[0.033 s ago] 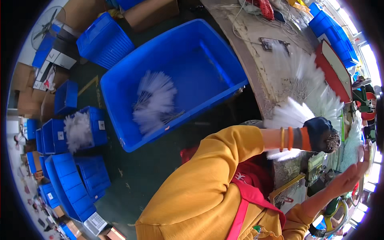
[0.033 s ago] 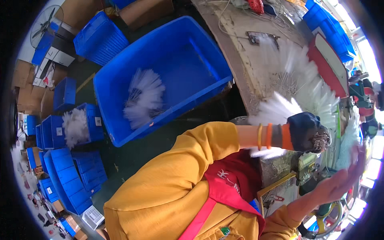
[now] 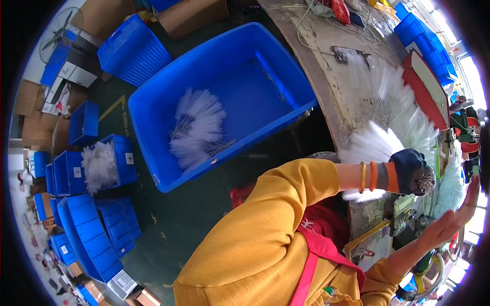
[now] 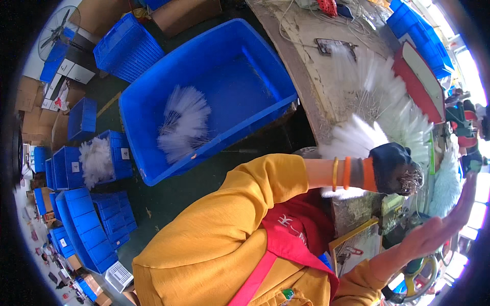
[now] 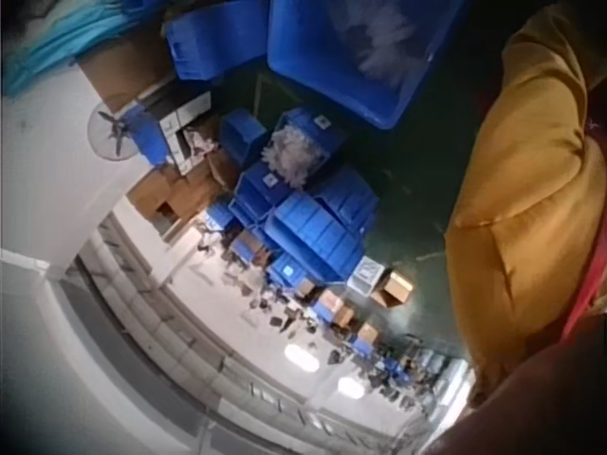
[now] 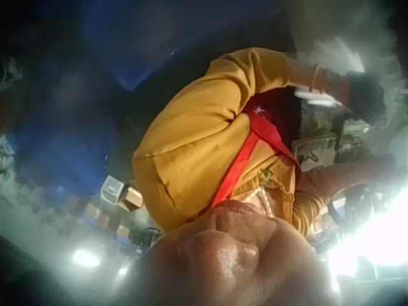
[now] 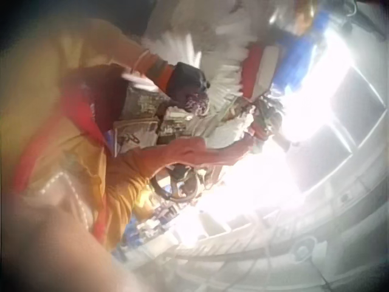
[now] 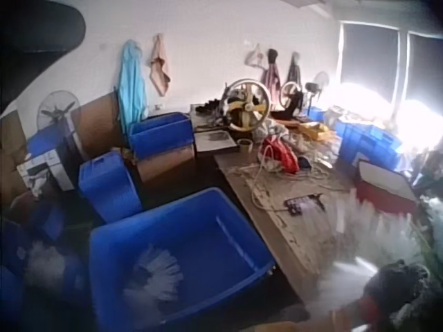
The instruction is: The recorder is assembling white bristle brushes and processing them using a manual press machine in a workshop.
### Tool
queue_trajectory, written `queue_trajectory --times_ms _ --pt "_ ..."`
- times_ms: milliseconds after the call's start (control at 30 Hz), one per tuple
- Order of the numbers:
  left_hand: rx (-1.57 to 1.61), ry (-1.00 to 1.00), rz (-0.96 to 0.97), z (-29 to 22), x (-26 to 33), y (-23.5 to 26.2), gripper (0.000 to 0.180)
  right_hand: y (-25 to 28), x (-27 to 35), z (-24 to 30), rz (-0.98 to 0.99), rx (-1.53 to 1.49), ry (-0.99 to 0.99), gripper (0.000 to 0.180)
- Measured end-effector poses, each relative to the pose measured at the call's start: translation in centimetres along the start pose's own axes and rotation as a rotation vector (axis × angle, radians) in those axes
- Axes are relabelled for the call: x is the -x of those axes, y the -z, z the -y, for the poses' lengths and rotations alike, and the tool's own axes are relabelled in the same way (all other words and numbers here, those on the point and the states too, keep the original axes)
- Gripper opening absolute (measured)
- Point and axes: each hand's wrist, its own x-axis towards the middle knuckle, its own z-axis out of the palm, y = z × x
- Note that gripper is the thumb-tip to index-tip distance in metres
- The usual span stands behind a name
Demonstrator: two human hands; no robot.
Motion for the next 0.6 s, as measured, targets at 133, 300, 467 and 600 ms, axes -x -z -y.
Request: queue_trajectory --times_ms 133,300,467,600 --pt "0.097 -0.009 -0.030 2.3 1.3 -2.9 0.021 -5.9 1.7 -0.2 0.903 0.214 -0.084 0.047" --pt "-0.128 0.048 0.060 -1.2 0.7 2.4 0.020 -3.5 -0.6 0.8 0.598 -0.104 -0.199 0.046" --pt "-0.521 -0.200 -0.150 -0.7 -0.4 13.8 0.028 0.5 -0.4 -1.6 0.244 -0.219 -0.046 0.049" --pt "-1.192 0.035 0.012 1.0 4.3 31.7 0.019 -2.6 5.4 0.1 0.553 -0.357 -0.558 0.032"
